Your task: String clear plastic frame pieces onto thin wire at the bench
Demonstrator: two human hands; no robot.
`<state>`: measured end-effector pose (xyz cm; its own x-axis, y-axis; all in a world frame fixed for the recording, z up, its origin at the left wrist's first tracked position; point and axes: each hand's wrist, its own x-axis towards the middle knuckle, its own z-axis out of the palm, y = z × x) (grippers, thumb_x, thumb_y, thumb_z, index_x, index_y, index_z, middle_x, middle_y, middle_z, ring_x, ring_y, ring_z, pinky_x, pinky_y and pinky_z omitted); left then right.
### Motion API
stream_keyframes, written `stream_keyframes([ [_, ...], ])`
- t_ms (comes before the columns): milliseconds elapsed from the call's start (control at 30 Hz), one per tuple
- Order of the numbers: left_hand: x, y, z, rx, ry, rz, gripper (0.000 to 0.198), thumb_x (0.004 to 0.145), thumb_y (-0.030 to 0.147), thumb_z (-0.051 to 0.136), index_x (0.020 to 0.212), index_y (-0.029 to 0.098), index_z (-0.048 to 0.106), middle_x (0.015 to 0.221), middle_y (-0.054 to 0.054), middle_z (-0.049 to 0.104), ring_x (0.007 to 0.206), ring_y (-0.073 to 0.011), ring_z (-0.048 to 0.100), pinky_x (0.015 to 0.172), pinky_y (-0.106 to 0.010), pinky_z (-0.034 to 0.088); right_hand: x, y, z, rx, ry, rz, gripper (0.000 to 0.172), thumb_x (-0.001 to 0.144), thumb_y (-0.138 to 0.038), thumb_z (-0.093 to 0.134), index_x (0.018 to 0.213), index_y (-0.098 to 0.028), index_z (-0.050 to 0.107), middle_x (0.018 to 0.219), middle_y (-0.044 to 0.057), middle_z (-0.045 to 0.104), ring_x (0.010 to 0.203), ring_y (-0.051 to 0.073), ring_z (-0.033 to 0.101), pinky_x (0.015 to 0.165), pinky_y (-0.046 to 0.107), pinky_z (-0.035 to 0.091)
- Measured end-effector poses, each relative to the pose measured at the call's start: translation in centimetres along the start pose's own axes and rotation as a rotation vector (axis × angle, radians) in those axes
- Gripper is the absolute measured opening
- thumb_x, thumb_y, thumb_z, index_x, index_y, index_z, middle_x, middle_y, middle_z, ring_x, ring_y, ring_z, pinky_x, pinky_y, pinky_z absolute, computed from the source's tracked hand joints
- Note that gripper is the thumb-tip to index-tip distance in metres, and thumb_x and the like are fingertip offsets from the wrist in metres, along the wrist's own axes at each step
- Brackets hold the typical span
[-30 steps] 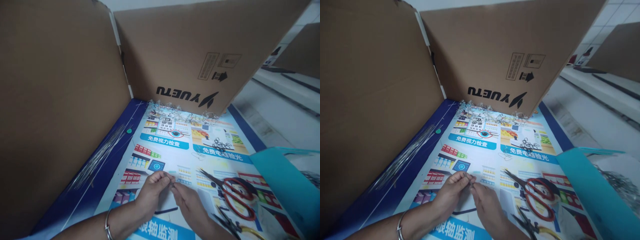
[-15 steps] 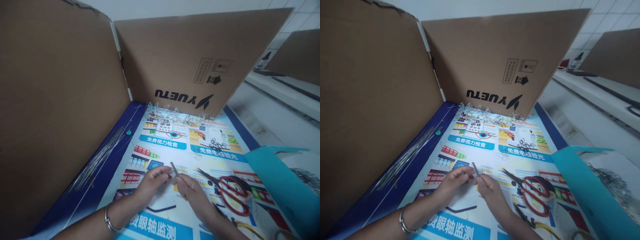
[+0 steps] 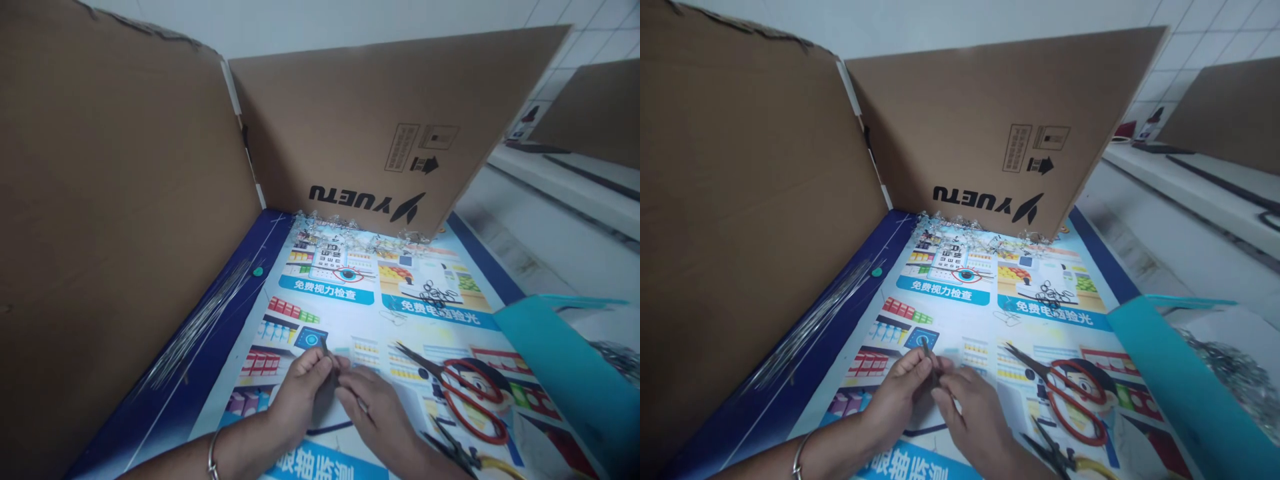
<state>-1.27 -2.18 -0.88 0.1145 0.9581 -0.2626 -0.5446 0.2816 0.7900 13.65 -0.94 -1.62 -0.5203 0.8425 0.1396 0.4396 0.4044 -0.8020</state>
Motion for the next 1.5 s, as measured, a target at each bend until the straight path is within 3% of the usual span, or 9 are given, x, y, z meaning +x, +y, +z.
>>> stream_keyframes([
  [100, -0.1, 0.2, 0.1, 0.131, 0.019, 0.035, 0.020, 0.081, 0.030, 0.057, 0.067, 0.015, 0.058, 0.065, -0.001, 0.062, 0.065, -0.0123, 0.055, 0.069, -0.024, 0.040, 0.0, 0.0, -0.3, -0.008, 0.144, 0.038, 0.026, 0.086, -0.031, 0.044, 0.066, -0.019, 0.054, 0.066, 0.002, 0.053, 0.067, 0.016, 0.050, 0.063, 0.027, 0.038],
  [200, -0.3, -0.2, 0.2, 0.214, -0.063, 0.003, 0.024, 0.082, 0.030, 0.053, 0.065, 0.013, 0.056, 0.058, 0.000, 0.058, 0.054, -0.0103, 0.051, 0.062, -0.023, 0.040, 0.2, 0.0, -0.4, 0.120, 0.229, 0.158, 0.024, 0.084, -0.032, 0.047, 0.064, -0.019, 0.049, 0.063, 0.000, 0.049, 0.060, 0.013, 0.048, 0.057, 0.025, 0.038],
  [367, -0.9, -1.1, 0.2, 0.242, -0.142, -0.156, 0.021, 0.079, 0.029, 0.057, 0.068, 0.011, 0.057, 0.055, 0.000, 0.057, 0.044, -0.0080, 0.048, 0.052, -0.022, 0.037, 0.6, -0.5, -0.6, 0.376, 0.210, 0.281, 0.017, 0.077, -0.030, 0.055, 0.066, -0.019, 0.049, 0.064, -0.002, 0.051, 0.061, 0.012, 0.048, 0.056, 0.022, 0.039],
  [533, -0.8, -1.3, 0.1, 0.247, -0.124, -0.149, 0.023, 0.080, 0.030, 0.055, 0.067, 0.011, 0.057, 0.052, -0.001, 0.058, 0.046, -0.0090, 0.050, 0.055, -0.023, 0.039, 0.8, -0.9, -0.5, 0.613, 0.115, 0.382, 0.021, 0.078, -0.030, 0.055, 0.062, -0.020, 0.044, 0.044, -0.007, 0.049, 0.043, 0.010, 0.049, 0.046, 0.021, 0.036],
  [667, -0.8, -1.2, 0.2, 0.226, -0.101, -0.140, 0.022, 0.080, 0.029, 0.055, 0.067, 0.012, 0.056, 0.054, -0.001, 0.059, 0.047, -0.0089, 0.050, 0.056, -0.023, 0.040, 0.8, -0.9, -0.4, 0.730, 0.096, 0.407, 0.022, 0.077, -0.031, 0.056, 0.063, -0.019, 0.045, 0.043, -0.006, 0.053, 0.040, 0.011, 0.052, 0.043, 0.021, 0.037],
  [1500, -0.7, -1.4, 0.4, 0.228, -0.056, -0.111, 0.025, 0.080, 0.034, 0.056, 0.065, 0.015, 0.048, 0.053, 0.002, 0.057, 0.046, -0.0087, 0.049, 0.054, -0.023, 0.038, 0.6, 0.0, -0.5, 0.571, 0.159, 0.367, 0.025, 0.079, -0.035, 0.055, 0.063, -0.018, 0.048, 0.051, -0.004, 0.050, 0.050, 0.010, 0.044, 0.050, 0.023, 0.034],
])
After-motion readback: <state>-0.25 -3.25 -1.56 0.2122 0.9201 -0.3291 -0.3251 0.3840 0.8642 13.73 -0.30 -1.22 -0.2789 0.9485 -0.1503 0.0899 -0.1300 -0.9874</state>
